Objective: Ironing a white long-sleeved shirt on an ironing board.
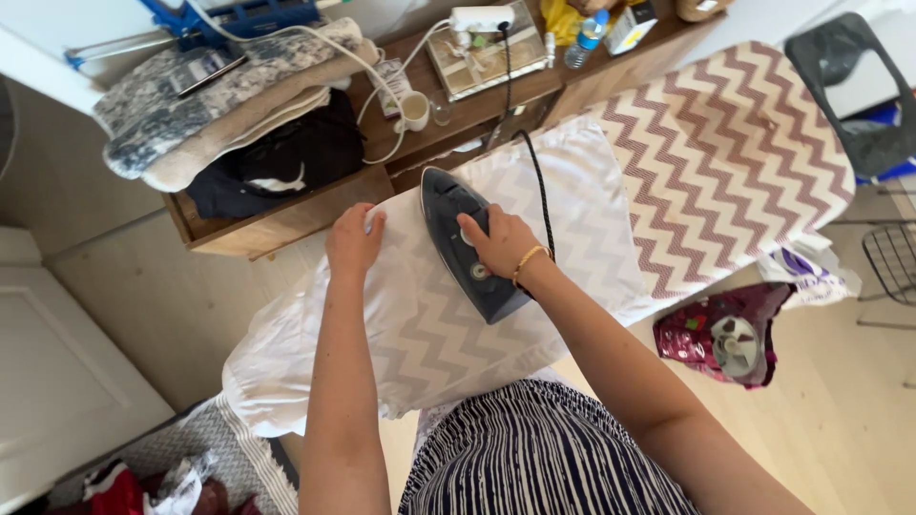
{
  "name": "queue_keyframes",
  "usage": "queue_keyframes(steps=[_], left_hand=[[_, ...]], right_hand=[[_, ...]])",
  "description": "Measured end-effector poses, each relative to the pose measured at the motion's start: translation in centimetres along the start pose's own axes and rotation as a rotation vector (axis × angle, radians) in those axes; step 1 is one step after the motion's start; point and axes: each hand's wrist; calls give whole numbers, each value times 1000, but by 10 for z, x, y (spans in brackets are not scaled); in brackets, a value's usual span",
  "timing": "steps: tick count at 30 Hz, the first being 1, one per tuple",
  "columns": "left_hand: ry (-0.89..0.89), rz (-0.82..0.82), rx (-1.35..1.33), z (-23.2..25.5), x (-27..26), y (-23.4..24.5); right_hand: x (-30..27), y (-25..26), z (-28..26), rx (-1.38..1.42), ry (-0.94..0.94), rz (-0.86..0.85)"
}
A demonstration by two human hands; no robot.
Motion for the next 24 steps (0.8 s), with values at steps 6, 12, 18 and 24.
queue_keyframes(steps=[6, 12, 18, 24], left_hand=[[14, 3, -15, 2, -4, 1], [2, -42, -36, 4, -4, 5], [-39, -145, -78, -10, 4, 12], [52, -332, -150, -35, 13, 37]], right_hand=[[19, -3, -20, 37, -46, -29], [15, -3, -22, 42, -159, -51], [-31, -6, -18, 122, -191, -49], [-80, -26, -32, 210, -257, -86]])
Point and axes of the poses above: each hand's wrist, its own x-axis towards the middle knuckle, its own y-axis out of the back of the hand, z = x × y, and after that the axes turned 1 degree about y, right-handed
